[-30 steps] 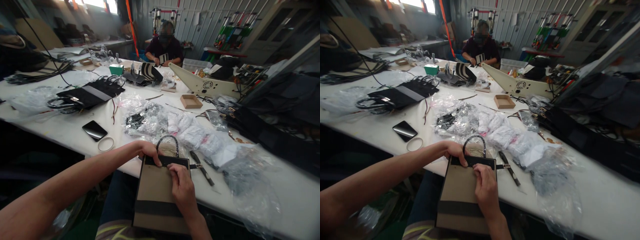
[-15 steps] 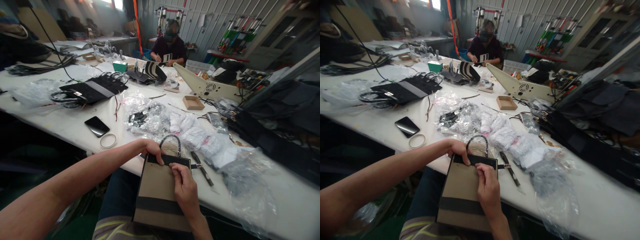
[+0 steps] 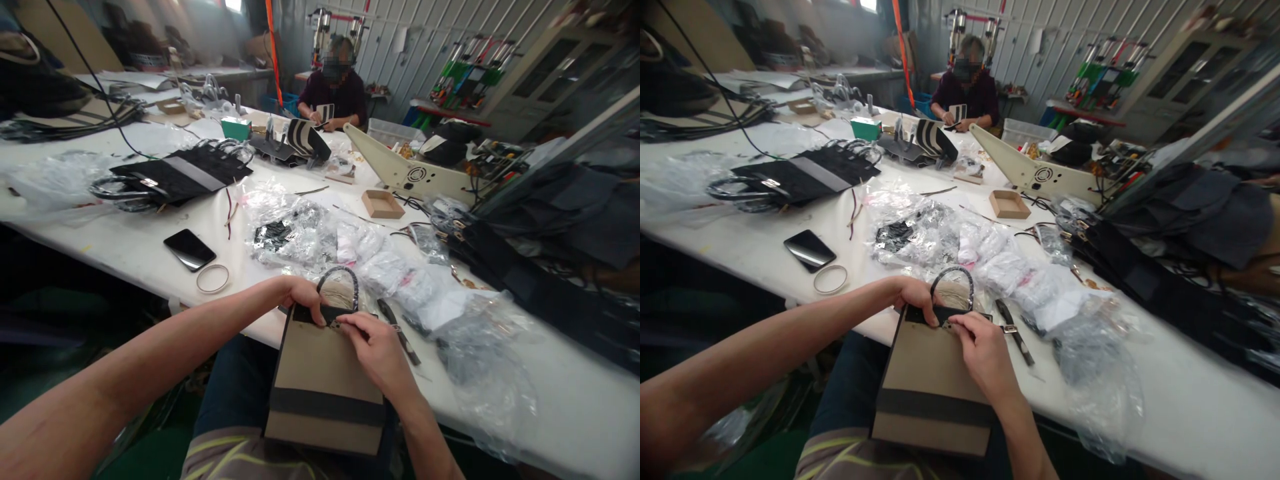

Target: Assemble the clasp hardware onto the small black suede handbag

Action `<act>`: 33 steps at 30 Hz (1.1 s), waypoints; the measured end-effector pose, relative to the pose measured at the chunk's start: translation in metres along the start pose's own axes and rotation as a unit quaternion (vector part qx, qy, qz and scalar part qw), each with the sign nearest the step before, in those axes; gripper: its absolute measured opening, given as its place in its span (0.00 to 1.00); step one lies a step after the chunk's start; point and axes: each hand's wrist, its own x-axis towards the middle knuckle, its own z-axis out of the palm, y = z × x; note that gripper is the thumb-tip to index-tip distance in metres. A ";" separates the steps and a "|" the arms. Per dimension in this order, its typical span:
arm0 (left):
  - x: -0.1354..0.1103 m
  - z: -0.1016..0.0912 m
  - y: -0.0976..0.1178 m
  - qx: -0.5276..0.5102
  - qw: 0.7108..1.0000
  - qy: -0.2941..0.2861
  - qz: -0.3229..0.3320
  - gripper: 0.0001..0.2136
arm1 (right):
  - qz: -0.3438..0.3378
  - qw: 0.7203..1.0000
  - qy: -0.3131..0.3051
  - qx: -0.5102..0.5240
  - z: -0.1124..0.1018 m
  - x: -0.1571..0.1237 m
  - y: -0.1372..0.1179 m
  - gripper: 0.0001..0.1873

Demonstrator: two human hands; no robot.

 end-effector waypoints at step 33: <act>-0.001 0.003 -0.004 -0.008 1.000 -0.008 0.028 0.15 | -0.095 0.984 0.071 -0.132 0.027 -0.011 0.006 0.13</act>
